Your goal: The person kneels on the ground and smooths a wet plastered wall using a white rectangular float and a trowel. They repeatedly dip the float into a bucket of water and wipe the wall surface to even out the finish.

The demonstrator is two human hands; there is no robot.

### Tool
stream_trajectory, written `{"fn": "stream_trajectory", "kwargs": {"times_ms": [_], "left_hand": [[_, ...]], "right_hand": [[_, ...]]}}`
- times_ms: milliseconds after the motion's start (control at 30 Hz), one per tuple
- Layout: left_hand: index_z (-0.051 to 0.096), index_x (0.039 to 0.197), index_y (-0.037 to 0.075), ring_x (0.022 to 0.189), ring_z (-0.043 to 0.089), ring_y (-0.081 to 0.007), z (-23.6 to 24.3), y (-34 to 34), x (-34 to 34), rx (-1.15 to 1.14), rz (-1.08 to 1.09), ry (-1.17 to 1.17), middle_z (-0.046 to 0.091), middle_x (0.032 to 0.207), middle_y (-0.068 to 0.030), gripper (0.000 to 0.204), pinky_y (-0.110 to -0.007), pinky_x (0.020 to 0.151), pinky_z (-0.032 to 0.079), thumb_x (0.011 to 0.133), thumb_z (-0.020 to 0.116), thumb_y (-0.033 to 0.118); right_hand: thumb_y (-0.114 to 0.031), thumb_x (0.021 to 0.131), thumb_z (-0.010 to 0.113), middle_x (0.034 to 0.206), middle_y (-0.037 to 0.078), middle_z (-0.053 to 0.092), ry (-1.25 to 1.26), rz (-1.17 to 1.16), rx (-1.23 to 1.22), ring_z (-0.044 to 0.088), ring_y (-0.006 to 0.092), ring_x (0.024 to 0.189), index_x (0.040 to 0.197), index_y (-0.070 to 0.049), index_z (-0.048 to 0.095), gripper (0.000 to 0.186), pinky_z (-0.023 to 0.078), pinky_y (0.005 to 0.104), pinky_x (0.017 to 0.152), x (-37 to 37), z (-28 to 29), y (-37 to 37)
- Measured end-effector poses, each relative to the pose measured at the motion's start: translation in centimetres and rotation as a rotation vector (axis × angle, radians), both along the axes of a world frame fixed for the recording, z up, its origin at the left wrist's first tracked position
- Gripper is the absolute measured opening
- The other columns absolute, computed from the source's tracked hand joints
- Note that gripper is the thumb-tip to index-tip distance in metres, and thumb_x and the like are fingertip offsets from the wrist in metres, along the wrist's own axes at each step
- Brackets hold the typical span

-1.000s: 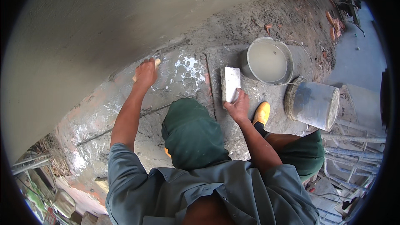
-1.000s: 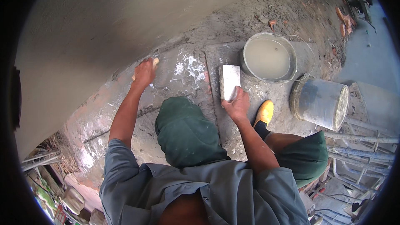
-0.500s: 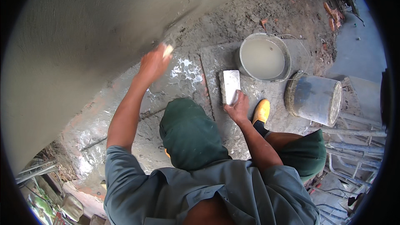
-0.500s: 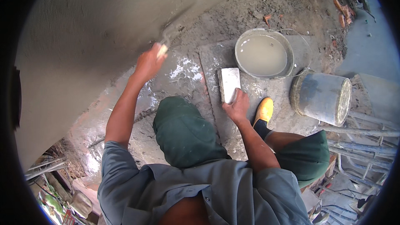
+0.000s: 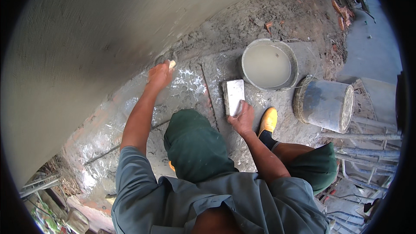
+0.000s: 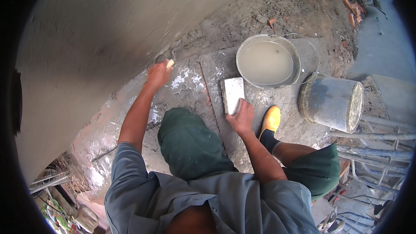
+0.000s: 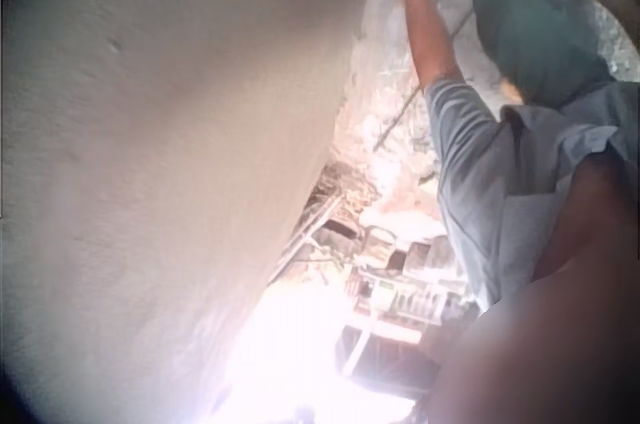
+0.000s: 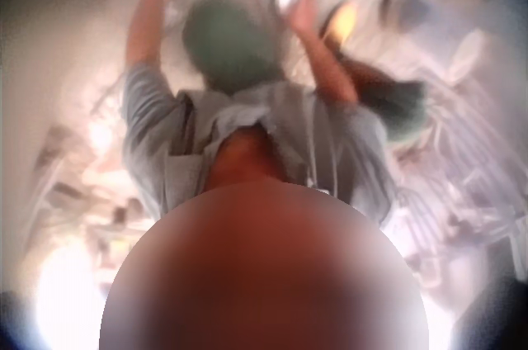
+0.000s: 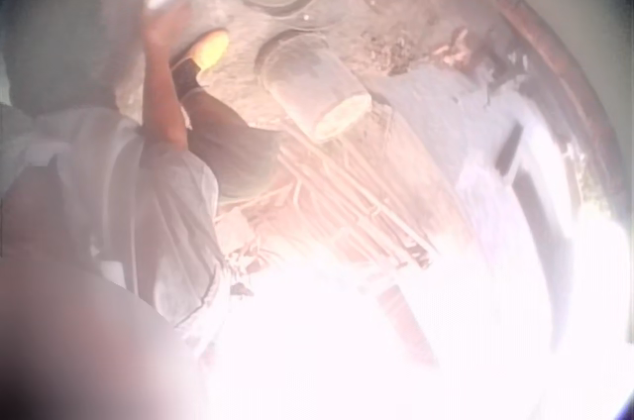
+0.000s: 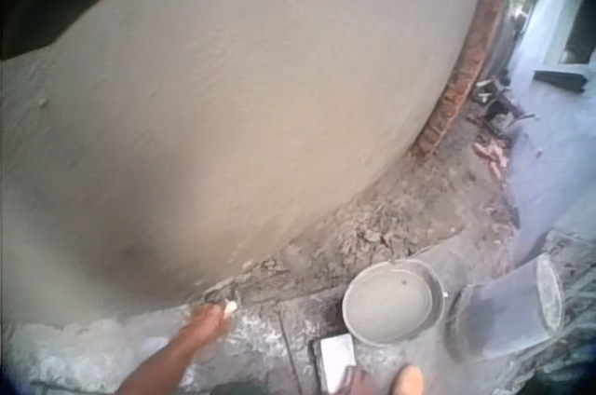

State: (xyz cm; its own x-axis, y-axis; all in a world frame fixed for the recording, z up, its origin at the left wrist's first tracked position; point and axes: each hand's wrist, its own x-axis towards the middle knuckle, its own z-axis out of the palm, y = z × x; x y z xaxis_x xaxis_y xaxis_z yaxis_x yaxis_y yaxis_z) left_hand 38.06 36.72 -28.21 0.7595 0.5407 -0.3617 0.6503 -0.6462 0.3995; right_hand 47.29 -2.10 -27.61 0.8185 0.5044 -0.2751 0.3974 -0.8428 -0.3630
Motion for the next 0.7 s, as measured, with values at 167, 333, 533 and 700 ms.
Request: {"fn": "stream_trajectory", "kwargs": {"times_ms": [167,333,533,700], "left_hand": [[0.065,0.112,0.0,0.1,0.068,-0.0443,1.1,-0.3,5.0,-0.005,0.078,-0.022,0.071,0.103,-0.0272,0.033,-0.053,0.086,0.052,0.095,0.065,0.029],[0.066,0.11,-0.001,0.1,0.069,-0.0439,3.6,-1.3,8.6,-0.007,0.144,-0.134,0.071,0.103,-0.0268,0.033,-0.052,0.084,0.053,0.095,0.066,0.029],[0.058,0.118,-0.001,0.095,0.069,-0.0456,7.4,-2.2,9.5,0.147,0.1,-0.347,0.072,0.097,-0.0258,0.036,-0.053,0.084,0.054,0.097,0.063,0.029],[0.054,0.119,-0.004,0.098,0.069,-0.045,5.0,-2.5,6.7,-0.044,-0.071,0.015,0.07,0.103,-0.0279,0.038,-0.053,0.087,0.053,0.097,0.061,0.026]], "right_hand": [[-0.024,0.062,0.085,0.118,0.023,0.056,-0.009,-0.004,0.046,0.051,0.0422,0.113,0.134,-0.003,0.047,0.084,0.043,0.0513,0.098,-0.1,0.1,0.3],[-0.023,0.062,0.083,0.118,0.023,0.056,-0.021,-0.007,0.047,0.05,0.0424,0.113,0.133,-0.003,0.047,0.082,0.042,0.0514,0.099,-0.1,0.0,0.1],[-0.023,0.061,0.084,0.116,0.021,0.057,-0.043,-0.011,0.082,0.05,0.0423,0.112,0.132,-0.003,0.047,0.082,0.043,0.0517,0.097,-0.3,-0.3,0.1],[-0.024,0.062,0.085,0.12,0.023,0.055,0.021,0.002,0.04,0.05,0.0417,0.113,0.135,-0.003,0.044,0.086,0.042,0.0497,0.101,-0.1,0.0,0.2]]}}
